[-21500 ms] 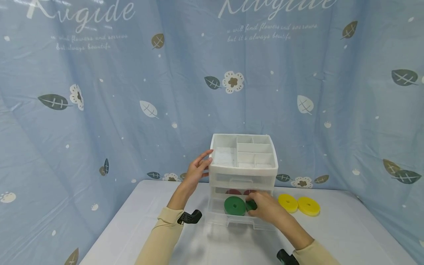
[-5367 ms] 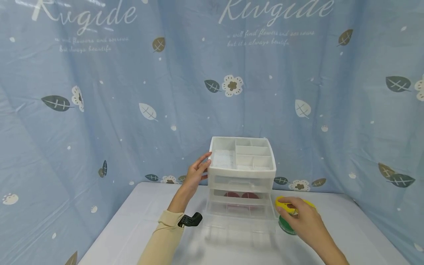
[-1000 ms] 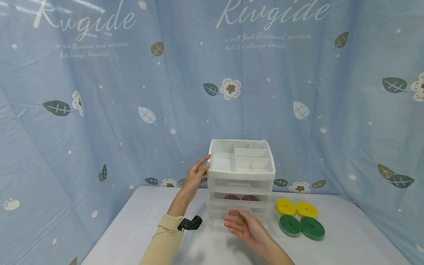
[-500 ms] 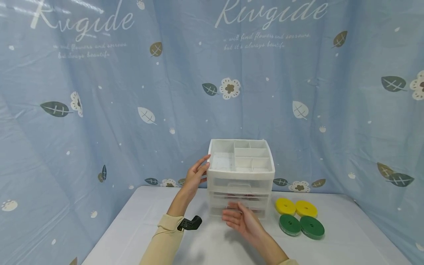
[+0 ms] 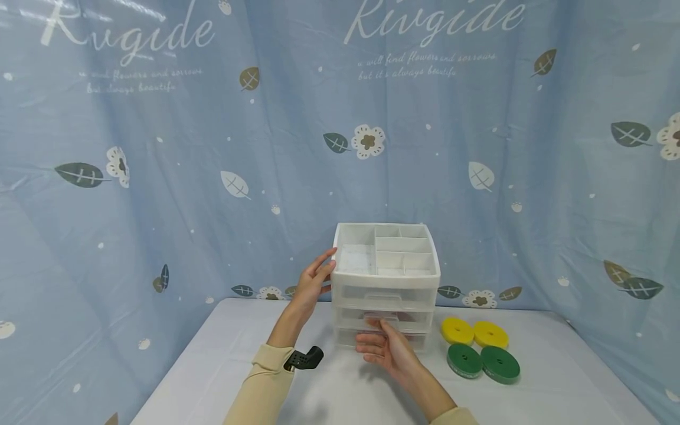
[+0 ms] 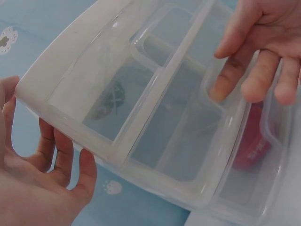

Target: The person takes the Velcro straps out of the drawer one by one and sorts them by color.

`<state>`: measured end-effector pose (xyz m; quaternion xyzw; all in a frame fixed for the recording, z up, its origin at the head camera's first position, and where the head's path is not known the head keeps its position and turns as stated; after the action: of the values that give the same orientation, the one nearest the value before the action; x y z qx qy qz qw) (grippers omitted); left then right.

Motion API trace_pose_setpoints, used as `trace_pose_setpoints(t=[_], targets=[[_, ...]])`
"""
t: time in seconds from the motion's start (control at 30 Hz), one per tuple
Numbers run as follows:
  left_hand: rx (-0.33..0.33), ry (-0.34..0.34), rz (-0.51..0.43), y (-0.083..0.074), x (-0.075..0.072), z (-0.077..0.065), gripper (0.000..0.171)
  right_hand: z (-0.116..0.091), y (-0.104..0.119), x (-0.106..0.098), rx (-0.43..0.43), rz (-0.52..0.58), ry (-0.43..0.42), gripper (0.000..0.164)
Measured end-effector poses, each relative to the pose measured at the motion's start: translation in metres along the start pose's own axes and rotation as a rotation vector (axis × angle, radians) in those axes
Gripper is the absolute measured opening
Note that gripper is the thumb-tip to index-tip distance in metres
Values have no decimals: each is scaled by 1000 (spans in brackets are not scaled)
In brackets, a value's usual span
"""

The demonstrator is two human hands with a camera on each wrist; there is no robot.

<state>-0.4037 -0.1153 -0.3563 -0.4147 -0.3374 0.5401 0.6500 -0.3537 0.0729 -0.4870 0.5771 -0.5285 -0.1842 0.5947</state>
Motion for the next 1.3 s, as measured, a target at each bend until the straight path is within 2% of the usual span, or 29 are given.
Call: trace_pose_setpoints(t=[0.13,0.23,0.3,0.57,0.73,1.0,1.13,1.3], targets=[[2,-17,-6,14,-5,6,41,0,0,0,0,-27,-17,58],[8,-26,-4,17,-6,8,41,-1,0,0,-7,-46,-23,59],[14,-27,-3,17,-6,8,41,0,0,-1,-11,-56,-24,59],[0,4,-14,-8,0,-2,42,3,-5,-6,-18,-61,-34,62],[-6,7,-23,-7,0,-1,42,4,-10,-13,3,-42,-89,63],[-4,6,-4,-7,0,-1,43,5,-22,-25,95,-4,-232,58],[-8,9,1,-6,0,0,43,5,-25,-27,119,6,-235,58],[-11,3,-4,9,-4,7,42,4,-26,-28,125,11,-219,67]])
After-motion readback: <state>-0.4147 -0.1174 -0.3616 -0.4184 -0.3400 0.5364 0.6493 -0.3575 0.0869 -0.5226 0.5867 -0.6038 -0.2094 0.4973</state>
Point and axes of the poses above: each hand's wrist, its own z-axis towards the middle knuckle, its own x-axis out of the palm, y = z × x, the point moved 6 cm from there along z, towards the middle knuckle, and after that the axes turned 10 degrees about x, right-handed, at the moved point
